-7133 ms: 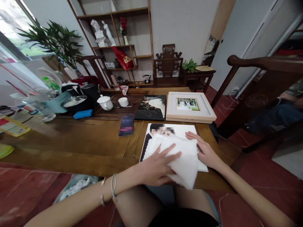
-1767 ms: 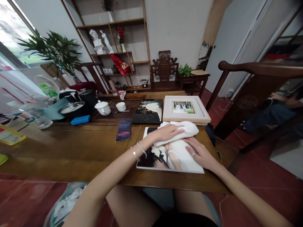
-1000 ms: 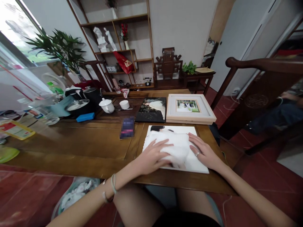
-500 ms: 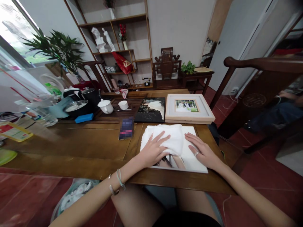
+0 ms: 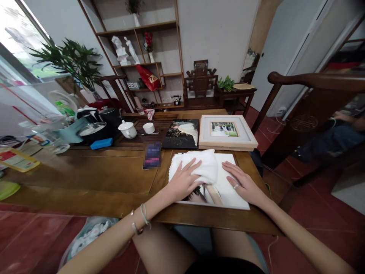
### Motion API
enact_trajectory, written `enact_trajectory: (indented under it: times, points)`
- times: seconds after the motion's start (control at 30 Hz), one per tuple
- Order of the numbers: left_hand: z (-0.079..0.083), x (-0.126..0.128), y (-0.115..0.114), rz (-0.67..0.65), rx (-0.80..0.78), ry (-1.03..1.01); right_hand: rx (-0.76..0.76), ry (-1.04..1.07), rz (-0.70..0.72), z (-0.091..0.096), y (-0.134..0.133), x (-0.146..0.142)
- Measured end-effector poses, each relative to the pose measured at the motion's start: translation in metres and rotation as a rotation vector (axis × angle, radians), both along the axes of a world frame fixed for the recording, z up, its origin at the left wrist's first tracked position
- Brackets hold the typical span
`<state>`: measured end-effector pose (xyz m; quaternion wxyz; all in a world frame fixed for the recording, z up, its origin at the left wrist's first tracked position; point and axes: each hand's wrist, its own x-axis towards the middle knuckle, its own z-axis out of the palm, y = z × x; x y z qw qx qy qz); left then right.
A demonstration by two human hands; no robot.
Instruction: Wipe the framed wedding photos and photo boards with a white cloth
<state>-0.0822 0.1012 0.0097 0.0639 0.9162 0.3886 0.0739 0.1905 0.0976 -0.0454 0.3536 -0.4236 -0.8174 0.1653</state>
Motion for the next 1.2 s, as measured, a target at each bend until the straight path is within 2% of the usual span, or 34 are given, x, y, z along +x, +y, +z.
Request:
enact_trajectory:
  times: [0.07, 0.13, 0.23, 0.37, 0.47, 0.53, 0.6, 0.77, 0.87, 0.93, 1.03, 1.2]
  points:
    - [0.000, 0.003, 0.007, 0.037, -0.008, -0.001, 0.001, 0.006, -0.002, 0.001, 0.000, -0.001]
    - [-0.001, 0.009, 0.004, 0.047, -0.004, -0.010, 0.004, 0.003, -0.005, 0.000, 0.000, -0.001]
    - [-0.002, 0.019, -0.020, 0.021, 0.020, -0.025, 0.017, -0.001, -0.005, -0.001, 0.000, 0.000]
    - [-0.004, 0.029, -0.064, -0.091, 0.065, -0.004, 0.032, 0.002, 0.028, -0.002, 0.001, 0.003]
    - [-0.003, 0.027, -0.076, -0.144, 0.082, 0.013, 0.011, -0.010, 0.041, -0.002, 0.001, 0.003]
    - [-0.001, 0.021, -0.065, -0.145, 0.056, 0.018, 0.019, -0.010, 0.019, -0.002, 0.001, 0.003]
    - [0.000, 0.013, -0.044, -0.116, 0.031, 0.019, 0.027, -0.003, -0.004, -0.002, 0.001, 0.001]
    - [-0.001, -0.009, 0.012, 0.053, 0.045, -0.022, 0.017, 0.016, -0.012, 0.000, -0.001, -0.001]
    - [-0.006, -0.010, 0.019, 0.123, 0.072, -0.039, 0.018, 0.021, -0.012, 0.001, -0.001, -0.001]
    - [-0.009, -0.004, 0.011, 0.142, 0.094, -0.030, 0.015, 0.016, -0.012, 0.000, -0.001, -0.001]
    - [-0.011, 0.012, -0.015, 0.117, 0.114, -0.012, 0.008, 0.002, -0.007, -0.001, 0.000, 0.000]
    - [-0.010, 0.033, -0.062, -0.078, 0.118, -0.018, 0.024, -0.016, 0.035, -0.005, 0.002, 0.005]
